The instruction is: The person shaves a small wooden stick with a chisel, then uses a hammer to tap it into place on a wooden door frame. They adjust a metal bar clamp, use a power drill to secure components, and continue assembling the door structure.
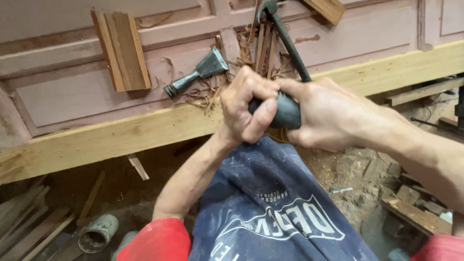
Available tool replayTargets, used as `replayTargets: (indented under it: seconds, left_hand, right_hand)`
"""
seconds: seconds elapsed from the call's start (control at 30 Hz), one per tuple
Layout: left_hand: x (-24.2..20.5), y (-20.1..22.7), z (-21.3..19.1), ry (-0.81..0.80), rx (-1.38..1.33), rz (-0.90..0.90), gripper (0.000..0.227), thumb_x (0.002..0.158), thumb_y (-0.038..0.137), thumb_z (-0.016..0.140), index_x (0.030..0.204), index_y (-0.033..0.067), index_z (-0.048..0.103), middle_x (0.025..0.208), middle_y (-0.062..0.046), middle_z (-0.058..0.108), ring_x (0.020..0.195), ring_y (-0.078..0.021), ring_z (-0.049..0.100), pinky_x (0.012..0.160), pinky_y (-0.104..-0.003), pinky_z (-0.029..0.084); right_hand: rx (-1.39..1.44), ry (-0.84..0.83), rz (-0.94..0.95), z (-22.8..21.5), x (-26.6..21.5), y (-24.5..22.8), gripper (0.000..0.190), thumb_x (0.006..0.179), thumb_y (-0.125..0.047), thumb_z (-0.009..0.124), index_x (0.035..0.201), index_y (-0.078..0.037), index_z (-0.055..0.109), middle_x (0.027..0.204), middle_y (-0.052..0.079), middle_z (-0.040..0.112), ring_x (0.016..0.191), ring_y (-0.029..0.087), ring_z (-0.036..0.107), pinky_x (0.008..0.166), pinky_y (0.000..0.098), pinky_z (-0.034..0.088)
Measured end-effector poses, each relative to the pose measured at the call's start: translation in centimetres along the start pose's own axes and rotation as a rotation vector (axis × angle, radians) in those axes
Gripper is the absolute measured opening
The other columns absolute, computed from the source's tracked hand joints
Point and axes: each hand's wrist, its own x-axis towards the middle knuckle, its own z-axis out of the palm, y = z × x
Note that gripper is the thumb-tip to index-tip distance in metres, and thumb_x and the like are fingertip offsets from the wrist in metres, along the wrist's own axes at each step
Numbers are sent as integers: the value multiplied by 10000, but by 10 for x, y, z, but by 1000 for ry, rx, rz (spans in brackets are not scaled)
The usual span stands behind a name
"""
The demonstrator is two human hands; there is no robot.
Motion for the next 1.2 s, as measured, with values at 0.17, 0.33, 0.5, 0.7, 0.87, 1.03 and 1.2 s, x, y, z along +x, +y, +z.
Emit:
replayTargets:
  seconds: [0.17,0.33,0.5,0.7,0.87,1.03,1.2]
  left_hand:
    - [-17,3,-5,70,-22,52,100,888,111,646,939,26,630,965,-154,670,842,-231,602,717,-337,543]
    - [-22,-5,-6,28,21,6,83,909,97,666,949,29,641,987,-145,676,821,-223,628,746,-329,548]
    - [-33,-25,1,62,12,6,80,892,109,654,895,38,616,913,-137,685,796,-237,596,709,-328,503]
    - [-38,-48,0,56,27,18,128,919,136,602,900,9,597,917,-159,680,814,-270,635,783,-365,532]
    - [-50,-62,0,85,11,-24,184,937,189,602,917,6,611,928,-163,692,828,-250,655,813,-356,546]
    - [-61,-70,3,140,-41,-120,318,953,278,569,975,-28,652,927,-144,682,846,-221,640,816,-334,535]
    - [-38,-32,0,137,-161,-212,349,947,271,589,967,-64,683,922,-146,709,834,-200,637,831,-334,535]
  right_hand:
    - [-180,-19,-113,13,8,-2,996,783,-249,778,1623,-108,259,946,204,742,758,303,735,748,420,618]
    - [-128,-58,20,7,3,-11,867,789,-197,741,1582,-254,397,934,176,770,760,304,770,760,399,619]
    - [28,124,-154,19,10,-4,804,671,-207,771,1431,-253,514,970,138,740,847,334,736,766,467,595]
    - [54,220,-269,52,54,30,729,643,-248,742,1356,-200,600,997,178,753,933,372,722,833,484,567]
    - [79,245,-296,60,58,41,787,620,-219,722,1394,-234,579,953,175,750,900,368,732,800,478,579]
    - [228,298,-271,67,35,33,698,607,-215,741,1295,-169,638,946,168,754,875,346,740,769,453,587]
    - [250,346,-300,66,-11,24,534,677,-239,720,1182,-73,661,941,177,759,848,339,754,748,449,608]
